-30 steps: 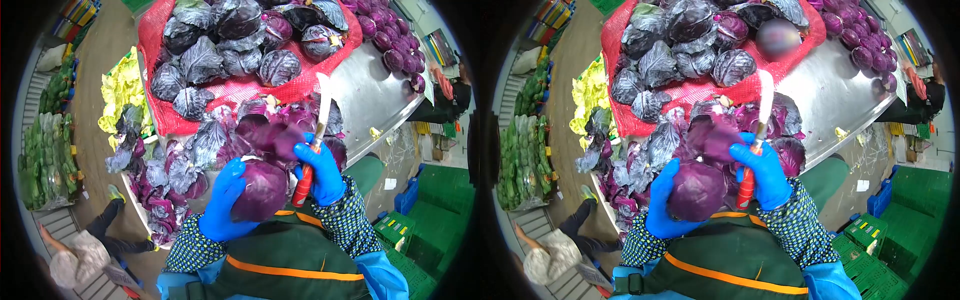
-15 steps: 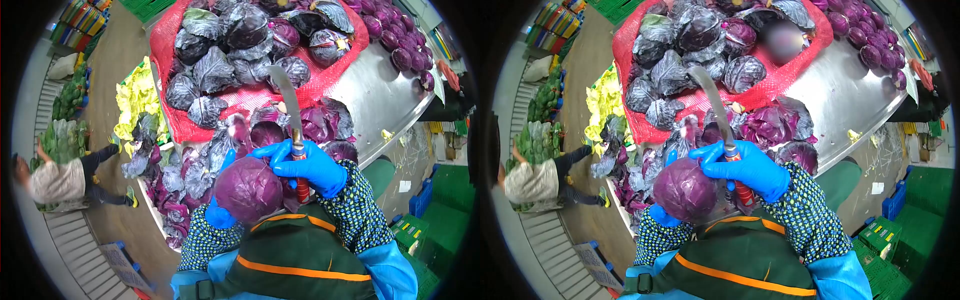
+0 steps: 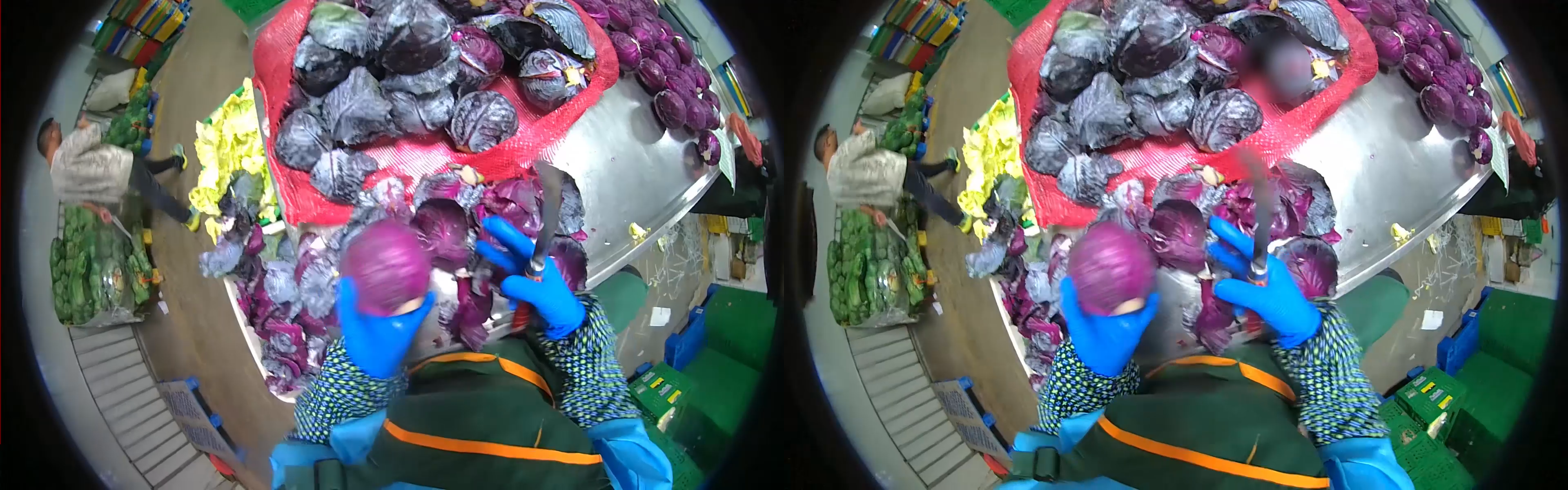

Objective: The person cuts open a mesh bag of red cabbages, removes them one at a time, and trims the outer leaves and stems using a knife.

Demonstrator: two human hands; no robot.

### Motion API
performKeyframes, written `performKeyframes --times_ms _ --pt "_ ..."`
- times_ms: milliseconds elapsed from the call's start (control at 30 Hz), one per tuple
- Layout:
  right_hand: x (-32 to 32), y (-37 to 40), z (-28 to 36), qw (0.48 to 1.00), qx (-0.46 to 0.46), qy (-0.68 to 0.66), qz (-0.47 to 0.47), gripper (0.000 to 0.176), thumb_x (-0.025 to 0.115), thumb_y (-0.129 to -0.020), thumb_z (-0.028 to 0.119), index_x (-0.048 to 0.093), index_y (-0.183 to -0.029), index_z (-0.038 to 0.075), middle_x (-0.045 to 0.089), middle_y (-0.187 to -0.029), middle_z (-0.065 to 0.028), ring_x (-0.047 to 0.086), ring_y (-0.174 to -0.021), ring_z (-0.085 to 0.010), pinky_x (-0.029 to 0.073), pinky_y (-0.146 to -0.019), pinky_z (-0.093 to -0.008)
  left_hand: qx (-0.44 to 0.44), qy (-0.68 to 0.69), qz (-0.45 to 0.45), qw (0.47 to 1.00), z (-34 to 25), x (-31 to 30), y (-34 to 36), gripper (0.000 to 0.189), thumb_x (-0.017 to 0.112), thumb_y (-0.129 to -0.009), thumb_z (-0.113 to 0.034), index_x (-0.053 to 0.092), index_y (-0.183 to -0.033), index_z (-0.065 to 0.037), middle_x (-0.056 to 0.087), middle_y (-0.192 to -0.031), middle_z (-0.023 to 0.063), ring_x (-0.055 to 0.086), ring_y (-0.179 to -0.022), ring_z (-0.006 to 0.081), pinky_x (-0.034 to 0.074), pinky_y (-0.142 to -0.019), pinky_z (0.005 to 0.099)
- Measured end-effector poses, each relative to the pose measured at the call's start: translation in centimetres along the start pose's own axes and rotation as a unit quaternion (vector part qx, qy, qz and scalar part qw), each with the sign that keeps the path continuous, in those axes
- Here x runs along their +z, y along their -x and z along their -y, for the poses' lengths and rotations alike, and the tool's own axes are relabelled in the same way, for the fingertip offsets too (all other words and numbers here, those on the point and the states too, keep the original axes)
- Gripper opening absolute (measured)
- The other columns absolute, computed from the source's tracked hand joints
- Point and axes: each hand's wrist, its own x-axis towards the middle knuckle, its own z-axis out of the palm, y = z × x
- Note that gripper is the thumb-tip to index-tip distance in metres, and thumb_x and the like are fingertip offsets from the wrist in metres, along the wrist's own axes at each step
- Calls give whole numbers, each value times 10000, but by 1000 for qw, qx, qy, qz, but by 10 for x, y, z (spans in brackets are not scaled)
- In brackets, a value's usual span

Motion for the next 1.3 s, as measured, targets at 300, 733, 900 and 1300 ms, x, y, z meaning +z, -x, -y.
performKeyframes --times_ms 300,733,900,1300 --pt "-201 18 -5 936 -133 -255 -206 481 471 -919 400 441 -1293 100 584 -1113 -133 608 -904 -151 451 -512 -211 300 -899 261 185 163 8 -128 863 708 -638 -353 321 -1396 -217 207 -1474 148 101 -1371 395 103 -1009 684" --pt "71 -40 -143 939 -149 221 216 452 516 -795 2 555 -1220 152 603 -1094 -146 610 -873 -265 484 -772 -341 185 -977 -11 108 -170 -193 45 731 676 -665 -438 430 -1335 -279 285 -1446 131 237 -1325 407 144 -1016 645" --pt "63 -125 -67 899 -328 273 94 445 524 -796 -43 518 -1231 52 617 -1076 -91 598 -870 -173 487 -770 -291 115 -970 -209 39 -297 -189 40 531 635 -747 -192 495 -1258 -176 403 -1357 147 420 -1202 356 382 -948 452" --pt "-82 -168 31 979 -26 181 -89 636 706 -778 240 408 -1296 22 564 -1123 -109 570 -1001 -190 462 -856 -322 -285 -53 81 954 67 29 -230 768 572 -828 -524 297 -1374 -60 380 -1372 171 406 -1233 362 356 -999 551"
